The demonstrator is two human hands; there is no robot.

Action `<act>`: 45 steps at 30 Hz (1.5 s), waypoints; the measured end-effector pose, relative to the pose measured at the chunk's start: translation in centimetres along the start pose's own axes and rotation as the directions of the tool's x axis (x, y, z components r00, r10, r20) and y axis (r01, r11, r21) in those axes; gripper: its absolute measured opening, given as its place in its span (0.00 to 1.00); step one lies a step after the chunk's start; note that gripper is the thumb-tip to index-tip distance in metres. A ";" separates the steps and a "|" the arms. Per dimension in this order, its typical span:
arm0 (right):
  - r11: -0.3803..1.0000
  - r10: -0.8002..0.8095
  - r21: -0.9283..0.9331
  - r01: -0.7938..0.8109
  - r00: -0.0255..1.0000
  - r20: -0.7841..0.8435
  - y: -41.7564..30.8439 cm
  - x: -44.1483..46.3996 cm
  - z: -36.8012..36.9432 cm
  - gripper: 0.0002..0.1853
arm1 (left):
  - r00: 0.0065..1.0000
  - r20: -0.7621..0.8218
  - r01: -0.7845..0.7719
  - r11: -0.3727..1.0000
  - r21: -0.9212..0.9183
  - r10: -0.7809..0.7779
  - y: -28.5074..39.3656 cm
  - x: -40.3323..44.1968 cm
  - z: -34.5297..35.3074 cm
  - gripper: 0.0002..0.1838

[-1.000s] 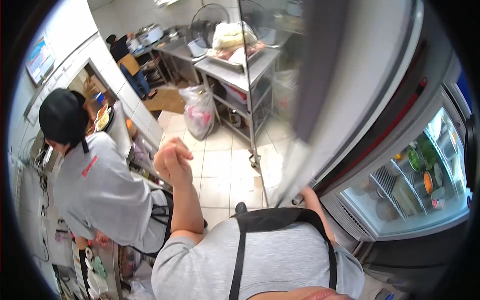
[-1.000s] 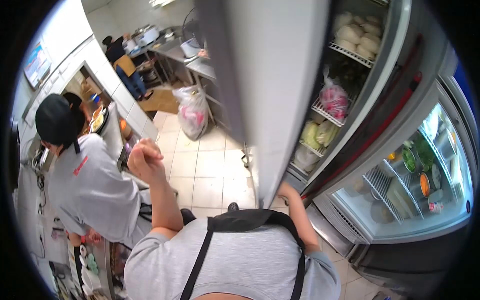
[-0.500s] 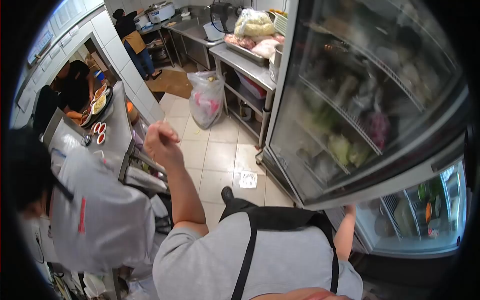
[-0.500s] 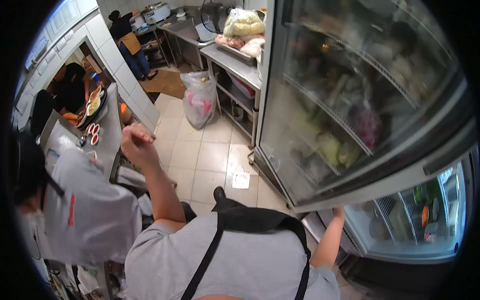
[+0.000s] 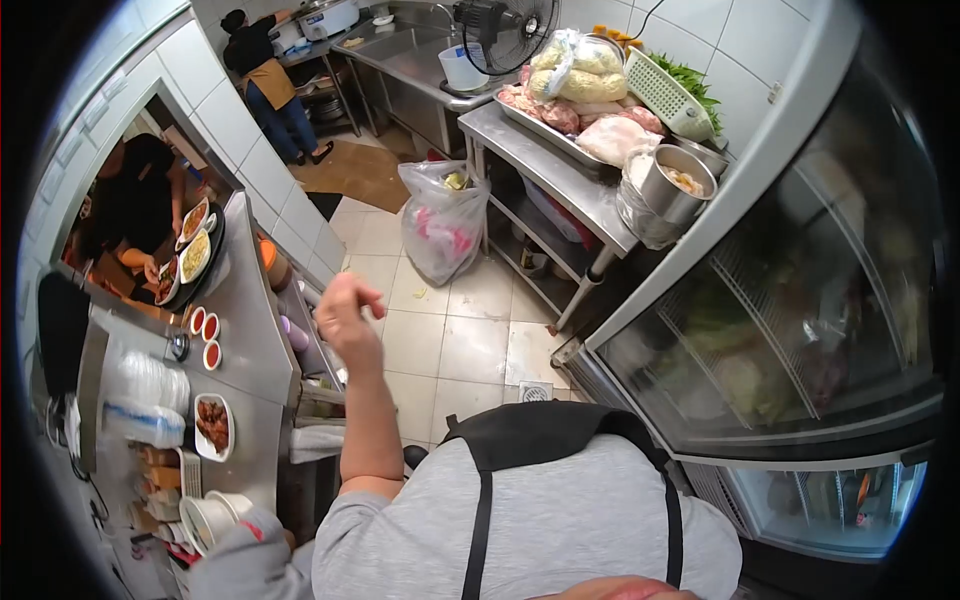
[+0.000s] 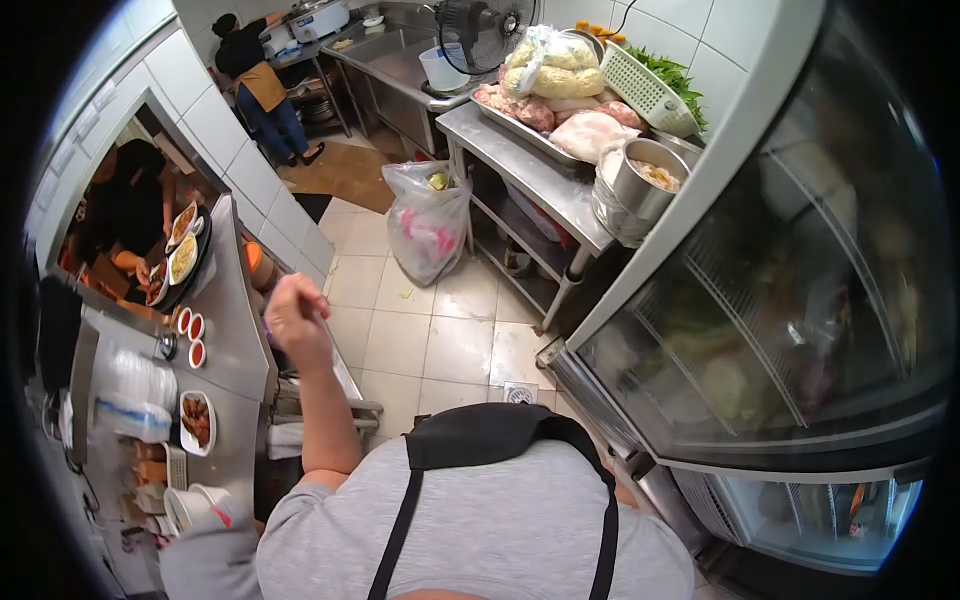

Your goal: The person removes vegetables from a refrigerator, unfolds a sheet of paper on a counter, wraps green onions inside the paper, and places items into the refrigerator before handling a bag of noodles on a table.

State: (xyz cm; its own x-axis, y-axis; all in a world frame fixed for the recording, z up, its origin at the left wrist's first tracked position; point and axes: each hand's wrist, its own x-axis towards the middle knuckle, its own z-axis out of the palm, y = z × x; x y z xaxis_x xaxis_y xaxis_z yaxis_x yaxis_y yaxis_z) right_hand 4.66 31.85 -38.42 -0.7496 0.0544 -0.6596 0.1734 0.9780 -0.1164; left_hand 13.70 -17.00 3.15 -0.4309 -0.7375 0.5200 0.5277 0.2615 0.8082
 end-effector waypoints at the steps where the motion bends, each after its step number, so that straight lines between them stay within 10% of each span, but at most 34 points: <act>1: 0.996 -0.092 0.018 0.092 0.996 0.007 -3.6 1.2 -0.4 0.17 | 0.997 0.066 0.033 0.999 0.012 -0.033 -1.1 0.9 1.0 0.20; 5: 0.863 -0.499 0.076 0.500 0.866 -0.037 -17.9 6.1 -7.6 0.18 | 0.916 0.327 0.218 0.972 0.082 -0.233 -5.1 3.8 4.8 0.18; 10: 0.363 -0.846 0.166 0.917 0.399 -0.353 -36.4 2.8 -23.8 0.12 | 0.815 0.516 0.206 0.964 0.168 -0.264 -11.0 7.6 8.0 0.17; 14: 0.234 -0.632 0.177 0.956 0.288 -0.719 -46.4 0.9 -36.4 0.08 | 0.787 0.551 0.190 0.959 0.210 -0.277 -14.3 11.7 10.3 0.18; 16: 0.064 -0.434 -0.118 0.991 -0.079 -0.897 -50.1 1.6 -42.6 0.07 | 0.795 0.529 0.186 0.949 0.256 -0.298 -15.6 13.8 10.9 0.18; 18: 0.220 -0.310 -0.005 0.975 0.065 -0.948 -52.3 2.5 -48.4 0.08 | 0.822 0.489 0.189 0.950 0.247 -0.291 -17.7 15.8 11.5 0.18; 20: 0.181 -0.118 -0.066 0.981 -0.045 -0.992 -54.5 4.2 -53.3 0.09 | 0.836 0.442 0.259 0.944 0.204 -0.325 -19.1 17.6 12.6 0.18; 23: 0.316 -0.271 -0.029 0.948 0.061 -0.961 -56.8 5.8 -58.4 0.11 | 0.817 0.459 0.312 0.937 0.159 -0.350 -21.0 19.9 13.6 0.17; 27: 0.418 -0.631 -0.442 0.794 -0.096 -0.770 -60.9 11.3 -64.3 0.10 | 0.762 0.531 0.322 0.928 0.187 -0.372 -24.4 25.6 17.5 0.15; 31: 0.385 -0.660 -0.167 0.908 0.145 -0.737 -64.1 10.0 -66.8 0.10 | 0.801 0.589 -0.266 0.944 0.195 0.104 -30.7 30.7 25.6 0.21; 34: 0.464 -0.598 -0.007 0.886 0.307 -0.740 -65.1 10.5 -68.1 0.13 | 0.814 0.504 -0.402 0.906 0.128 0.290 -35.1 33.8 31.4 0.29; 36: 0.544 -0.456 0.141 0.827 0.433 -0.777 -65.1 10.7 -68.4 0.14 | 0.690 0.719 0.107 0.994 0.012 -0.083 -36.4 36.7 32.9 0.20; 38: 0.522 -0.375 0.209 0.827 0.442 -0.815 -64.6 11.4 -68.3 0.14 | 0.610 0.782 0.414 0.893 -0.177 -0.129 -37.5 39.0 33.5 0.13; 45: 0.426 -0.352 0.282 0.860 0.444 -0.824 -63.0 10.7 -66.5 0.11 | 0.441 0.878 0.586 0.801 -0.124 -0.187 -37.8 44.6 32.3 0.16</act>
State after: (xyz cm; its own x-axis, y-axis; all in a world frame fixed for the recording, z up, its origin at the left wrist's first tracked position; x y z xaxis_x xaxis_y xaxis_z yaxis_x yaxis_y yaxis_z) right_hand -56.74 -15.79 11.20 -0.9203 -0.1544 0.3595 -0.3908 0.4066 -0.8258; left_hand -49.09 -39.64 4.74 -0.9312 0.1725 0.3211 0.2608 -0.3000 0.9176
